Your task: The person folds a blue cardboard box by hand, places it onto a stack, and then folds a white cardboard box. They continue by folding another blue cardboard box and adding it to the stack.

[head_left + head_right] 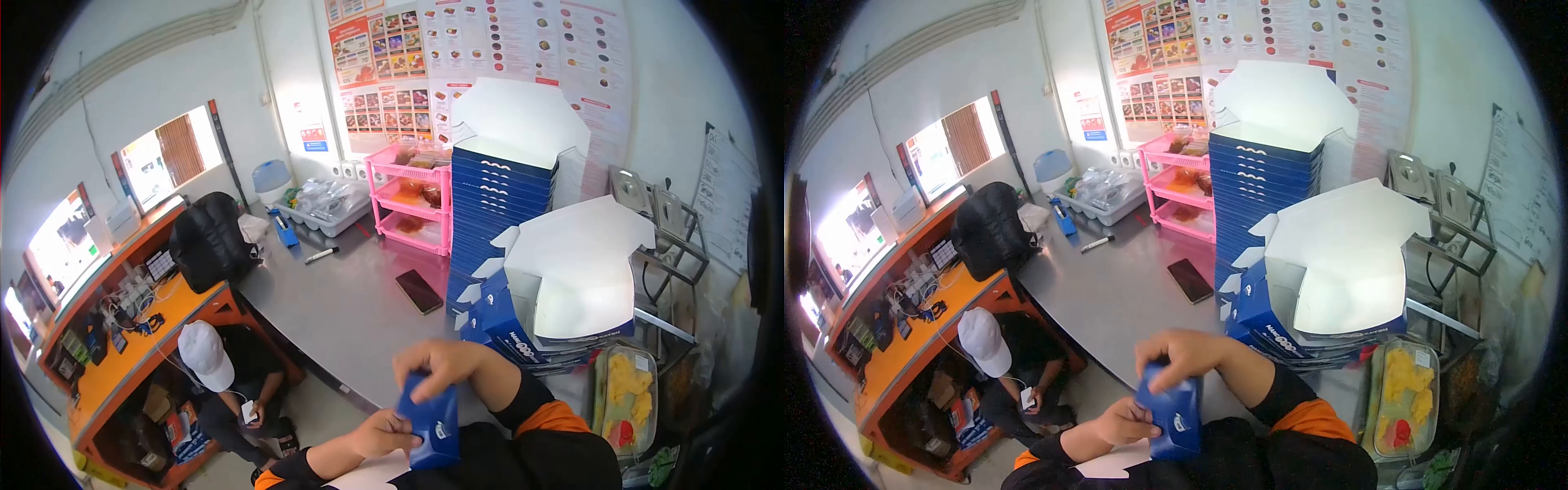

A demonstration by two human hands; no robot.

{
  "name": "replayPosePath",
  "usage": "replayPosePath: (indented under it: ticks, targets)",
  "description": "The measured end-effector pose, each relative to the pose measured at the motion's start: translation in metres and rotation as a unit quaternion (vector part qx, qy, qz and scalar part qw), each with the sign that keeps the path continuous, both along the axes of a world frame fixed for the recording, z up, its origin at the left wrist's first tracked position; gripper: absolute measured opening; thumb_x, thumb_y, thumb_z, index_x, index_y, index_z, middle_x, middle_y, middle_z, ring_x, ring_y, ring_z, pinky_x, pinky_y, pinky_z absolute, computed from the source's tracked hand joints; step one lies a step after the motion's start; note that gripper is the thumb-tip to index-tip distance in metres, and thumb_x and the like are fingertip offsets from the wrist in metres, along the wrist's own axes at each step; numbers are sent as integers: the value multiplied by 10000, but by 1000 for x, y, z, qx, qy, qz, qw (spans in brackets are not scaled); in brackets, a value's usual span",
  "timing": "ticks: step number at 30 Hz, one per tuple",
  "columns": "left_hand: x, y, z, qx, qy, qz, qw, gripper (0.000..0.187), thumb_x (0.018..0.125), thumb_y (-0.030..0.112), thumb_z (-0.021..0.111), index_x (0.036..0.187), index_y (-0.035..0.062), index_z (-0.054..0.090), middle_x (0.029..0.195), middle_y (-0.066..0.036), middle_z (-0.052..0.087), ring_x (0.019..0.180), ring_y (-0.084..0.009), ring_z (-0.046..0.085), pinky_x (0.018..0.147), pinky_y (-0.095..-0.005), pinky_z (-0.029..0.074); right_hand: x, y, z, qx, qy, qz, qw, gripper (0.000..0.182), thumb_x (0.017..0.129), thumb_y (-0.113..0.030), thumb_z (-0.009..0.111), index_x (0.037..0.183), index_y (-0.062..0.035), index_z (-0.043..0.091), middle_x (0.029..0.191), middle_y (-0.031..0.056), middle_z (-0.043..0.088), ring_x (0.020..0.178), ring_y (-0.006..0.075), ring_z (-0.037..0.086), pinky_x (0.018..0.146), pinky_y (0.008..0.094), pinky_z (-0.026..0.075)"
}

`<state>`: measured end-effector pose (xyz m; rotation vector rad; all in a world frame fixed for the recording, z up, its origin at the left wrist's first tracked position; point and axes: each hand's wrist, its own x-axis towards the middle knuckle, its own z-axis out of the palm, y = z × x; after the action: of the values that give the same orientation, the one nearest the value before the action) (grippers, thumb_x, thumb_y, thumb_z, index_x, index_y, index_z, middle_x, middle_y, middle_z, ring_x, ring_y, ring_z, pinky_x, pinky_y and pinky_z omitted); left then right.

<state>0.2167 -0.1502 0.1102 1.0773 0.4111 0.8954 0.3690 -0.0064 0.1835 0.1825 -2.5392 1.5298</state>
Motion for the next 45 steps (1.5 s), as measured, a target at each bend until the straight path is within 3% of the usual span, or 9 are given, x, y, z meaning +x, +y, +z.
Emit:
replayPosePath:
  ticks: [8, 11, 14, 16, 18, 21, 26, 30, 45]
  targets:
    - [-11, 25, -18, -56, -87, -150, 983, 338, 833, 12, 518, 1156, -70, 460, 1075, -144, 576, 983, -215, 558, 888, -350, 404, 4, -1, 9, -52, -82, 81, 992, 268, 716, -121, 672, 956, -16, 613, 884, 67, 599, 820, 160, 547, 750, 267, 408]
    - [-58, 45, -27, -116, -146, -164, 969, 746, 830, 564, 416, 1243, -55, 371, 1225, -187, 466, 1077, -305, 491, 900, -374, 401, 17, 23, -3, -244, 79, -134, 957, 253, 716, -74, 637, 964, -39, 604, 863, 65, 606, 791, 168, 585, 705, 268, 466]
    - [-96, 36, -59, 123, -275, 192, 934, 775, 838, 582, 381, 1237, -80, 330, 1168, -178, 494, 1055, -289, 500, 848, -394, 435, 3, 43, -17, -514, 263, -213, 788, 274, 746, -66, 594, 1018, -49, 569, 860, 66, 593, 753, 183, 597, 691, 286, 491]
    - [-86, 39, -19, 75, -274, 569, 772, 711, 814, 573, 448, 1231, -1, 409, 1197, -149, 485, 1098, -311, 444, 969, -383, 337, -22, 48, -24, -629, 294, -296, 656, 280, 804, -83, 532, 1081, -47, 520, 914, 90, 596, 800, 205, 603, 703, 339, 503]
    - [-57, 7, 33, 112, -222, 468, 848, 563, 827, 439, 506, 1143, -26, 470, 1107, -126, 522, 1007, -252, 488, 917, -355, 365, -48, 66, -65, -646, 292, -316, 631, 291, 841, -126, 495, 1120, -43, 496, 926, 90, 589, 828, 200, 591, 693, 337, 497]
    - [-77, -5, 25, 234, 104, 614, 746, 310, 815, 188, 589, 990, -65, 555, 936, -95, 572, 863, -173, 542, 820, -290, 403, -61, 50, -69, -580, 212, -417, 667, 340, 888, -216, 443, 1194, -69, 436, 1060, 86, 563, 909, 213, 575, 766, 326, 478]
    - [-75, -1, 38, 149, -58, 641, 751, 295, 827, 120, 535, 1053, -65, 491, 941, -134, 580, 828, -207, 581, 772, -311, 463, -57, -15, -69, 137, 358, -451, 806, 501, 844, -234, 510, 1302, -125, 339, 1268, 117, 403, 1173, 273, 382, 981, 415, 275]
    - [-69, 4, 34, 65, -166, 564, 806, 293, 834, 103, 514, 1087, -37, 469, 978, -128, 572, 879, -217, 579, 793, -329, 464, -65, -47, -69, 483, 352, -285, 749, 548, 744, -235, 608, 1259, -188, 426, 1334, 136, 347, 1280, 320, 251, 1049, 486, 134]
    - [-31, 17, 12, 101, -224, 428, 869, 316, 887, 223, 496, 1159, 68, 458, 1088, -78, 557, 998, -227, 554, 846, -364, 467, -55, -56, -48, 279, 343, -334, 832, 424, 792, -314, 582, 1168, -124, 534, 1224, 191, 419, 1067, 365, 441, 908, 421, 368]
